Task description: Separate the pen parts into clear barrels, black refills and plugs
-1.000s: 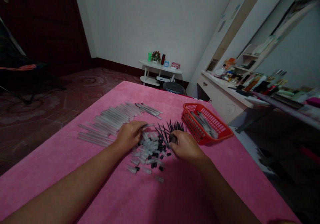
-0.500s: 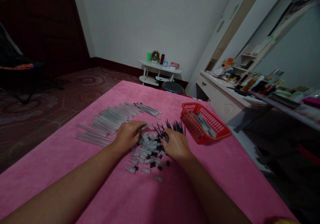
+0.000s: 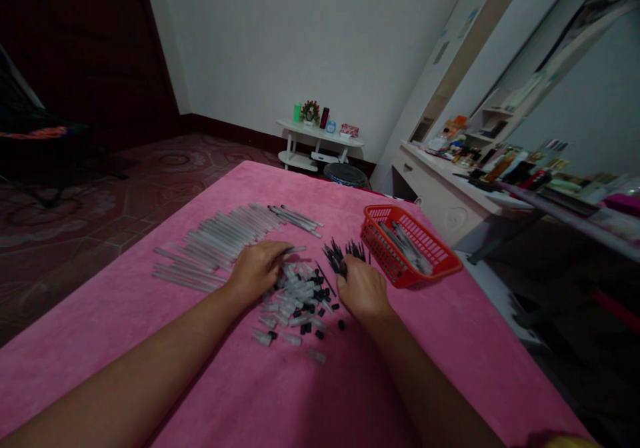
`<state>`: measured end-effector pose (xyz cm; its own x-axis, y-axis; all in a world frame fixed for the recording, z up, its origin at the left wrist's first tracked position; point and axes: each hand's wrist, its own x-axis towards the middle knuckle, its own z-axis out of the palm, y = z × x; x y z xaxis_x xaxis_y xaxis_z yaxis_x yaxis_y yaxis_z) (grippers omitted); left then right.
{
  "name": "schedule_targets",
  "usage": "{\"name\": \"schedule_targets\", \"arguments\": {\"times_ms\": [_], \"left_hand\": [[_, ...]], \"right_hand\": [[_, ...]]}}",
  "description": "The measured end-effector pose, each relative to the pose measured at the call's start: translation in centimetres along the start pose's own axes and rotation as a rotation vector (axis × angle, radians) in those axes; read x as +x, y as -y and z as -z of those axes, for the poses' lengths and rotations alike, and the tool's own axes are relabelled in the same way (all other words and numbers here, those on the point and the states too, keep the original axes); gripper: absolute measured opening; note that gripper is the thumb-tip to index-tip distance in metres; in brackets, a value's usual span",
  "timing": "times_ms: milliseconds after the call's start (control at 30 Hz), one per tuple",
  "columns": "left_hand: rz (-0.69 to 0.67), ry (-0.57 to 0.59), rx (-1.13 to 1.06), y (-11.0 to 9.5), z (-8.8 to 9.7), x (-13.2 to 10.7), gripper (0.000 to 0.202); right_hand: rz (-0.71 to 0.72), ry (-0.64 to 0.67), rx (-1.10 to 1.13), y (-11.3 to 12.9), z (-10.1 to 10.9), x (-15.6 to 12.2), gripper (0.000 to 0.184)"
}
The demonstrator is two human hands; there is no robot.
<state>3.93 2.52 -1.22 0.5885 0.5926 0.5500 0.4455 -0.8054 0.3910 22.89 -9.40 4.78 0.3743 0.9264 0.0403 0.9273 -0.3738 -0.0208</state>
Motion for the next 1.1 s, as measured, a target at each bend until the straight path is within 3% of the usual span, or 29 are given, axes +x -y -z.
{"name": "schedule_targets", "arguments": {"times_ms": [100, 200, 300, 533, 733, 933, 1100], "left_hand": [[0.003, 0.005, -0.002, 0.0, 0.0, 0.0, 0.028], [0.013, 0.014, -0.013, 0.0, 0.1, 0.0, 0.029], [0.02, 0.019, -0.021, 0.0, 0.0, 0.0, 0.03], [0.014, -0.003, -0.018, 0.1, -0.1, -0.1, 0.029], [0.008, 0.011, -0.014, 0.0, 0.0, 0.0, 0.03], [-0.003, 0.016, -0.034, -0.3, 0.1, 0.1, 0.031], [-0.023, 0.034, -0.039, -0.4, 0.2, 0.1, 0.032]], "right_hand": [[0.054, 0.024, 0.025, -0.2, 1.2, -0.6, 0.021], [0.145, 0.161, 0.05, -0.7, 1.9, -1.3, 0.013], [0.195, 0.28, 0.072, -1.1, 1.7, -1.9, 0.008], [0.312, 0.366, 0.365, -0.2, 0.7, -2.4, 0.007], [0.212, 0.185, 0.243, -0.3, 0.8, -1.5, 0.008], [0.136, 0.149, 0.017, -0.1, -0.1, -1.4, 0.015], [0.115, 0.075, 0.022, 0.2, -0.2, -1.5, 0.015]]}}
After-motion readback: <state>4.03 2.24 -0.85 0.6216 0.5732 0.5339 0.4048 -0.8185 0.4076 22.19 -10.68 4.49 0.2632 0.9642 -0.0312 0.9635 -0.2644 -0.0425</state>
